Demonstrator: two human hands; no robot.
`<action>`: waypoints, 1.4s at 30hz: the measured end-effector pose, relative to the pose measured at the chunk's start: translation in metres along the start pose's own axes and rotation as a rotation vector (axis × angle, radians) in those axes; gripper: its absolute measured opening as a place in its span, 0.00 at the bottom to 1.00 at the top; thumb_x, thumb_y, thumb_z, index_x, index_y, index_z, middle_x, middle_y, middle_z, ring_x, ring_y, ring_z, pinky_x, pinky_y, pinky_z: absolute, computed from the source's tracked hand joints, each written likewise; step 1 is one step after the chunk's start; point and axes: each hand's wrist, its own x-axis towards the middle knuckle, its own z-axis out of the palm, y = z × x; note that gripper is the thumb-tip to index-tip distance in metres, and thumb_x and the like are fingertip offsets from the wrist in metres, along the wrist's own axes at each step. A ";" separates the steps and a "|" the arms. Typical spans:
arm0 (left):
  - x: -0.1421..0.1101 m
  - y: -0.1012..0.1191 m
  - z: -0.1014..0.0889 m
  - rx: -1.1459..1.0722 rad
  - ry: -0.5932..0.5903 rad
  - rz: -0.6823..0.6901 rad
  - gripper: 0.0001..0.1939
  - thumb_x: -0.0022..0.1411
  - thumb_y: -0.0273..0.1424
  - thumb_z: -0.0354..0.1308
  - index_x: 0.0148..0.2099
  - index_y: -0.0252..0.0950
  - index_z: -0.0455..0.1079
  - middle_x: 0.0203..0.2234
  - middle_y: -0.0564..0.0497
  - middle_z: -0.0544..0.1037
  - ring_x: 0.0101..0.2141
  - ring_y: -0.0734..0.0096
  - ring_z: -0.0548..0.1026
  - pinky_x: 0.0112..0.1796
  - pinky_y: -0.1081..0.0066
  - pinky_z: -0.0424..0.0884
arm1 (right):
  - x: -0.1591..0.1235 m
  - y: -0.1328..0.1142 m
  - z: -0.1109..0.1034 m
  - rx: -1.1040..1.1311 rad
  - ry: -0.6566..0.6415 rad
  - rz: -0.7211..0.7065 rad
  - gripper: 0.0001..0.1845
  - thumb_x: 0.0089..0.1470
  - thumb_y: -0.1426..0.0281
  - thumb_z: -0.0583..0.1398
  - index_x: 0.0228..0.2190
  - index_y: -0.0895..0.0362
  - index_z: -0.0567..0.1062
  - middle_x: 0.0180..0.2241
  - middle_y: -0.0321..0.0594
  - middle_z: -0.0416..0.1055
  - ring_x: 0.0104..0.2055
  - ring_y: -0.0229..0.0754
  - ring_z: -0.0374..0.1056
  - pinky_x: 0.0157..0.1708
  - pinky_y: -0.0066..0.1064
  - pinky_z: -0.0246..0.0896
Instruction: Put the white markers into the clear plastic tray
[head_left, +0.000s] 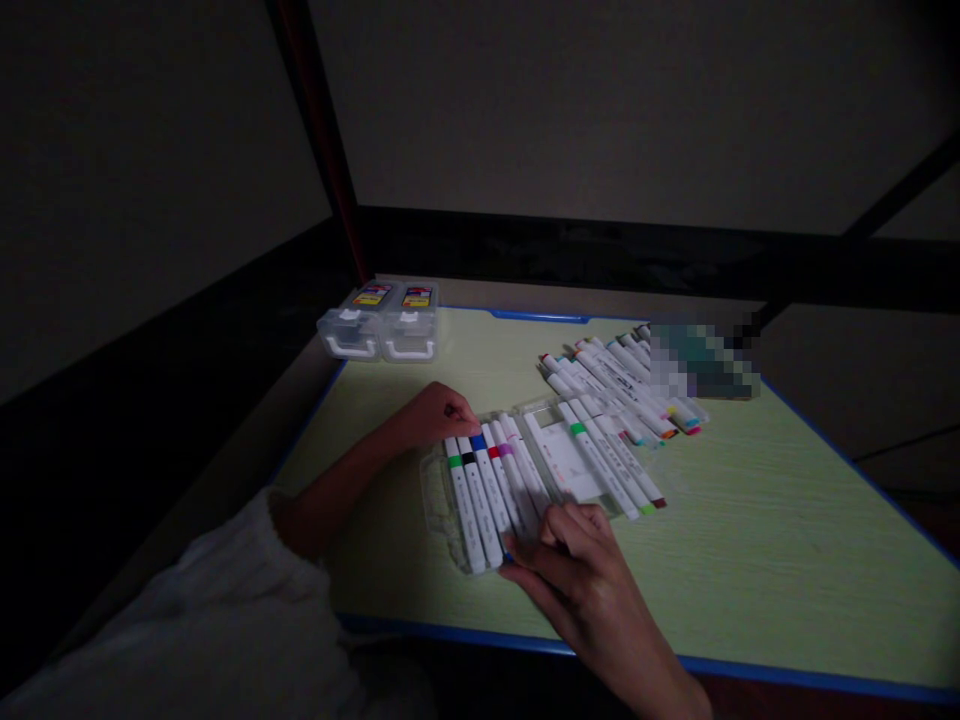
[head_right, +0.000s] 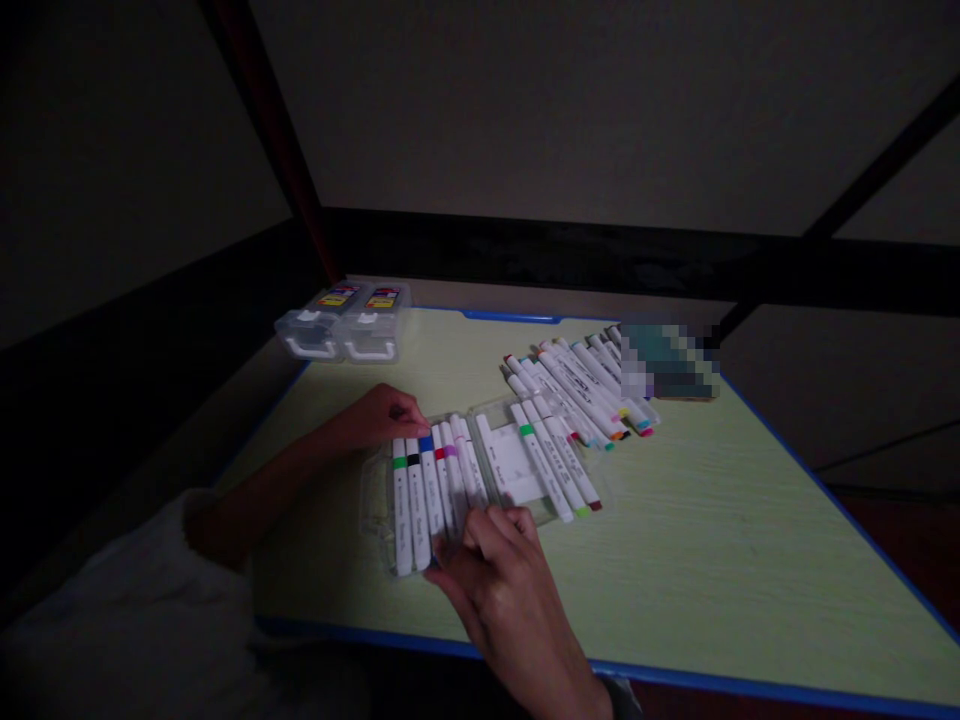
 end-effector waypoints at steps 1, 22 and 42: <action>0.000 0.000 0.000 0.003 -0.001 0.003 0.07 0.44 0.29 0.60 0.24 0.29 0.73 0.13 0.55 0.70 0.17 0.82 0.63 0.20 0.80 0.55 | 0.000 0.000 0.000 0.002 -0.004 0.000 0.08 0.53 0.68 0.56 0.32 0.57 0.75 0.23 0.36 0.61 0.28 0.39 0.57 0.28 0.32 0.49; -0.003 0.006 -0.002 0.014 -0.011 -0.026 0.09 0.45 0.31 0.60 0.26 0.28 0.74 0.18 0.50 0.75 0.20 0.77 0.68 0.23 0.78 0.61 | -0.005 0.003 0.003 -0.011 -0.007 -0.001 0.10 0.54 0.67 0.55 0.35 0.58 0.74 0.26 0.38 0.62 0.30 0.41 0.58 0.29 0.32 0.52; -0.004 0.007 -0.005 -0.366 0.026 -0.016 0.06 0.40 0.26 0.64 0.24 0.29 0.71 0.25 0.51 0.77 0.26 0.77 0.73 0.31 0.75 0.67 | -0.006 0.006 0.004 -0.029 -0.048 0.020 0.14 0.54 0.67 0.56 0.42 0.57 0.69 0.28 0.38 0.59 0.32 0.42 0.57 0.30 0.33 0.54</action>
